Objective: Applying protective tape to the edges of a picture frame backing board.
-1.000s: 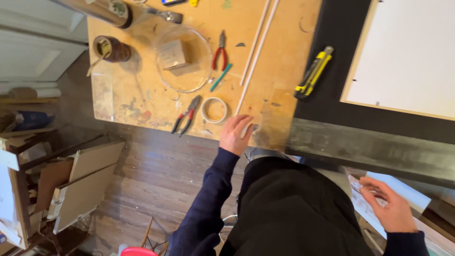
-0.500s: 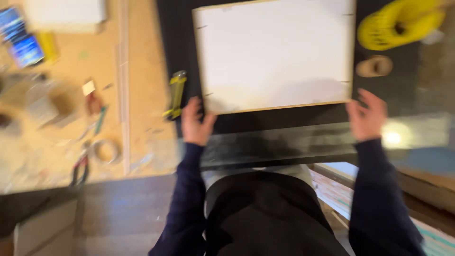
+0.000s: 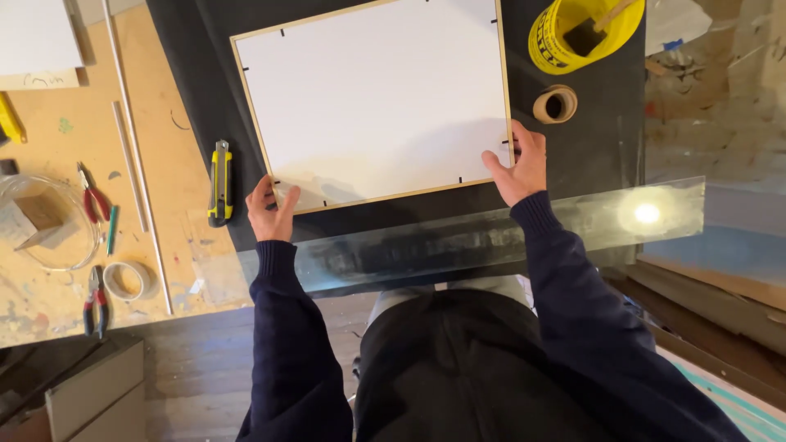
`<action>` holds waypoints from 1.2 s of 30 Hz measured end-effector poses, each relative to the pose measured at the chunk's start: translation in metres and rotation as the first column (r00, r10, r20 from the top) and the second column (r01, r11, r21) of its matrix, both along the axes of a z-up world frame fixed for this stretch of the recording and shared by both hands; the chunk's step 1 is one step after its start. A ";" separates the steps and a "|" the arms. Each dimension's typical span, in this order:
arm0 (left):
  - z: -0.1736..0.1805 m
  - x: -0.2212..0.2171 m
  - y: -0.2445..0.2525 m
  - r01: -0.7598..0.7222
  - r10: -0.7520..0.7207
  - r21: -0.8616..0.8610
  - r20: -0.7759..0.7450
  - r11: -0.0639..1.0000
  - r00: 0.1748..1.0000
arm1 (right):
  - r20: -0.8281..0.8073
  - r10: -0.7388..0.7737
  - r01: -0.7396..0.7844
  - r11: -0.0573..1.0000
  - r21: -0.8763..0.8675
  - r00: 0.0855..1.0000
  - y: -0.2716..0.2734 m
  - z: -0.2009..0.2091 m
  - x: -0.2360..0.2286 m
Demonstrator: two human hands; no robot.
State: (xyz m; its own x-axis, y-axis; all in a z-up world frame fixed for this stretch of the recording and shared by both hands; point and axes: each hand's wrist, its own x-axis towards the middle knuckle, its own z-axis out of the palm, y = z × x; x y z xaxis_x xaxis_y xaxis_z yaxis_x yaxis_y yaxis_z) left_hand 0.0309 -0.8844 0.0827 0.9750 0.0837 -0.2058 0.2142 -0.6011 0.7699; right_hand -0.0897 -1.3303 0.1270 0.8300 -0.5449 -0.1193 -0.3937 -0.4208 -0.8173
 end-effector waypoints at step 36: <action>0.102 -0.153 -0.076 -0.205 -0.480 -0.868 -0.430 0.452 0.765 | 0.037 0.679 -0.648 0.682 0.340 0.733 0.154 0.150 -0.039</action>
